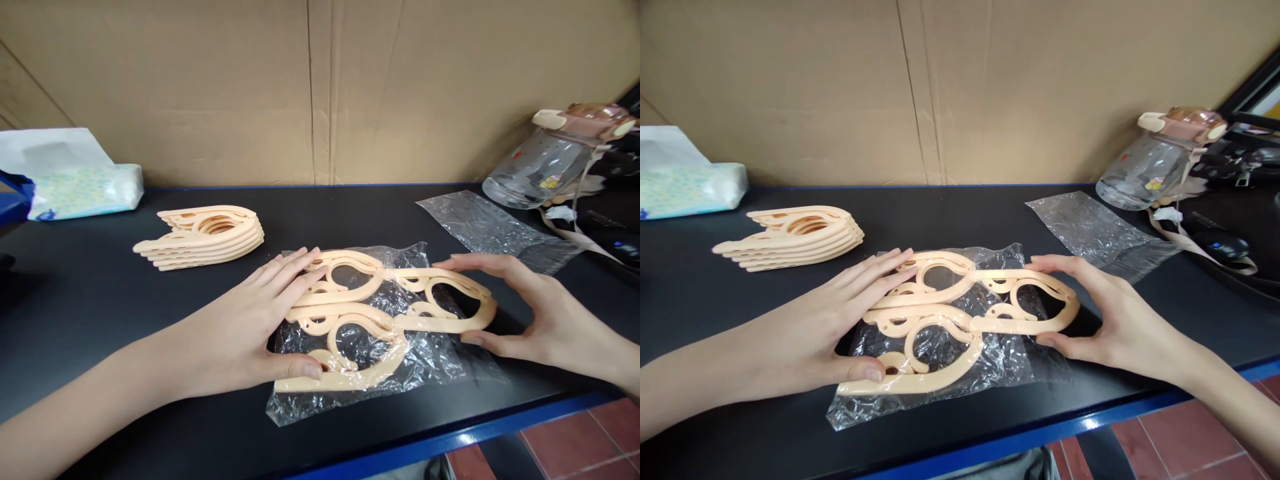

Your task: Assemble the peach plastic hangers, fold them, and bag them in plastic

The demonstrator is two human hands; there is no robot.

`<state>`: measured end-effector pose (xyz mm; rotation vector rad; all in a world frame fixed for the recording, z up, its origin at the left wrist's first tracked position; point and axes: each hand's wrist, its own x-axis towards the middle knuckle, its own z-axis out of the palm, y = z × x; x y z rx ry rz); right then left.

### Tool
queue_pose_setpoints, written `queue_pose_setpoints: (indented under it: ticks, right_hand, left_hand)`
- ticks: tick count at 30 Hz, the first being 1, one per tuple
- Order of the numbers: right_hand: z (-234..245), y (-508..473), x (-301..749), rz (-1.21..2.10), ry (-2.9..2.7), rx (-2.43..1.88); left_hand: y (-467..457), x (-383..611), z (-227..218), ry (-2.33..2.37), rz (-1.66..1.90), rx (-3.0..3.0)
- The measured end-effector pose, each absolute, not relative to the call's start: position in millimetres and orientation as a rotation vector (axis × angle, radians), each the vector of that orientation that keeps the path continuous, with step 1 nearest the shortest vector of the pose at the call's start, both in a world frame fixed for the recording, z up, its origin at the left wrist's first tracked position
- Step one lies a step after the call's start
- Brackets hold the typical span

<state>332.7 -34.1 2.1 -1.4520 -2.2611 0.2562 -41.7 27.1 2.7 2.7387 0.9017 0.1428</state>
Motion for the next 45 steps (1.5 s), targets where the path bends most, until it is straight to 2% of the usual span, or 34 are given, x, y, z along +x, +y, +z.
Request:
queue_pose_setpoints:
  ticks: [5, 15, 22, 31, 45]
  right_hand:
    - [-1, -28, 315, 0.406, -2.282, -1.355]
    - [3, -21, 291, 0.414, -2.385, -1.240]
    - [13, -16, 304, 0.516, -2.390, -1.339]
    - [1, -11, 282, 0.351, -2.304, -1.237]
    - [3, -2, 279, 0.674, -2.056, -1.234]
  left_hand:
    - [27, -41, 1, 0.888, 0.165, 2.768]
    - [23, -40, 0, 0.887, 0.251, 2.796]
    - [22, -35, 7, 0.906, 0.106, 2.780]
    - [25, -40, 2, 0.874, 0.221, 2.809]
    - [20, -35, 2, 0.946, 0.260, 2.805]
